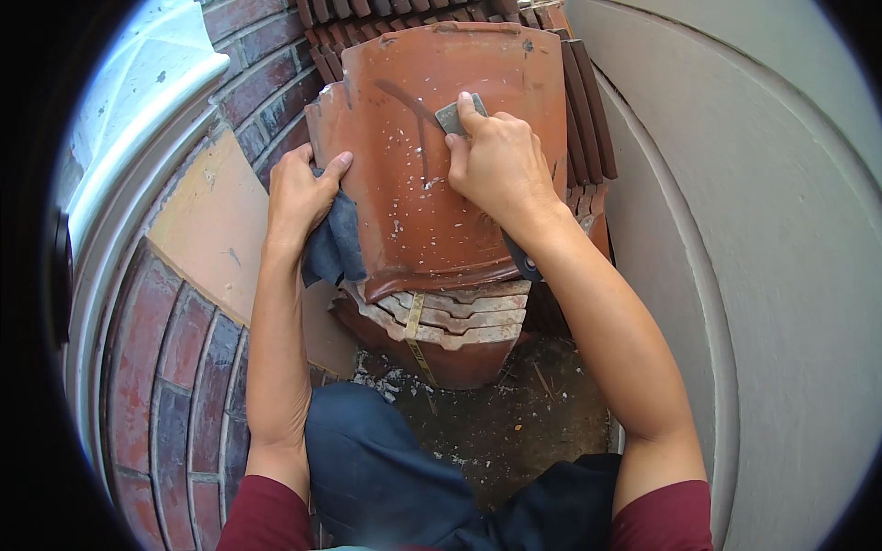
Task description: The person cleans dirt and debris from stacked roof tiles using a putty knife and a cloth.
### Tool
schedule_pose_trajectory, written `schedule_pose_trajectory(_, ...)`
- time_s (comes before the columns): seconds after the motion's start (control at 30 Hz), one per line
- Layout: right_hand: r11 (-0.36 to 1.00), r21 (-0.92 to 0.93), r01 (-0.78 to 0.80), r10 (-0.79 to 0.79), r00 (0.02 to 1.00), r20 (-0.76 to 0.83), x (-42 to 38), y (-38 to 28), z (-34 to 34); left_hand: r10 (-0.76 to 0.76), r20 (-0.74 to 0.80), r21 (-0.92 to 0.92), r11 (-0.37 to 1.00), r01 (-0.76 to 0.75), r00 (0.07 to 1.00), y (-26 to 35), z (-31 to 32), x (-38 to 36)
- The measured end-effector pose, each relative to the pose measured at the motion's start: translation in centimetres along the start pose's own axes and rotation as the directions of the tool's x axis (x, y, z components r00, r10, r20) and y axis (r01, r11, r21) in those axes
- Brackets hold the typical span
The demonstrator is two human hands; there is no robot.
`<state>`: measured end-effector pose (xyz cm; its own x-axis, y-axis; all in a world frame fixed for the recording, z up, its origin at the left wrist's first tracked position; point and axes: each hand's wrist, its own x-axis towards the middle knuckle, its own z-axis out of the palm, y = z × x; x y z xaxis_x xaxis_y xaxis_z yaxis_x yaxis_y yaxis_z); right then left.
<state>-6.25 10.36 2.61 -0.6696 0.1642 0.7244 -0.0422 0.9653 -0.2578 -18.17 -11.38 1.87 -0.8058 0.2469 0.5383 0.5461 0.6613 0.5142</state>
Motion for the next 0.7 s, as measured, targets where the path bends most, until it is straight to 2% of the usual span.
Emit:
schedule_pose_trajectory(0.07, 0.998, 0.02, 0.054, -0.053, 0.997, -0.052, 1.2, 0.3, 0.4, -0.013, -0.001, 0.017, 1.0, 0.013, 1.0, 0.0, 0.1, 0.0)
schedule_pose_trajectory(0.2, 1.0, 0.027, 0.016, -0.013, 0.994, -0.113, 3.2, -0.6, 0.6, -0.022, 0.007, 0.006, 1.0, 0.022, 1.0, 0.1, -0.1, 0.0)
schedule_pose_trajectory(0.3, 0.996, -0.009, 0.088, -0.088, 0.995, -0.047, 1.3, 0.9, 0.3, 0.0, 0.004, -0.04, 0.999, 0.0, 1.0, 0.1, 0.0, -0.1)
schedule_pose_trajectory(0.4, 1.0, -0.015, 0.002, -0.001, 0.998, 0.069, -1.8, 1.2, 0.0, 0.013, -0.006, -0.014, 1.0, -0.013, 1.0, -0.3, 0.2, 0.0)
schedule_pose_trajectory(0.5, 0.994, 0.083, 0.066, -0.066, 0.998, 0.003, -2.3, 0.9, 1.0, -0.001, -0.008, 0.004, 1.0, 0.001, 1.0, -0.3, 0.2, 0.0)
schedule_pose_trajectory(0.6, 1.0, -0.021, 0.021, -0.017, 0.984, 0.18, -3.1, -1.4, 1.5, 0.009, -0.013, 0.014, 1.0, -0.009, 1.0, -0.4, 0.4, 0.1)
schedule_pose_trajectory(0.7, 0.999, -0.049, 0.003, 0.006, 0.983, 0.184, -0.8, -2.6, 1.0, -0.003, -0.004, 0.004, 1.0, 0.003, 1.0, -0.7, 0.5, 0.1)
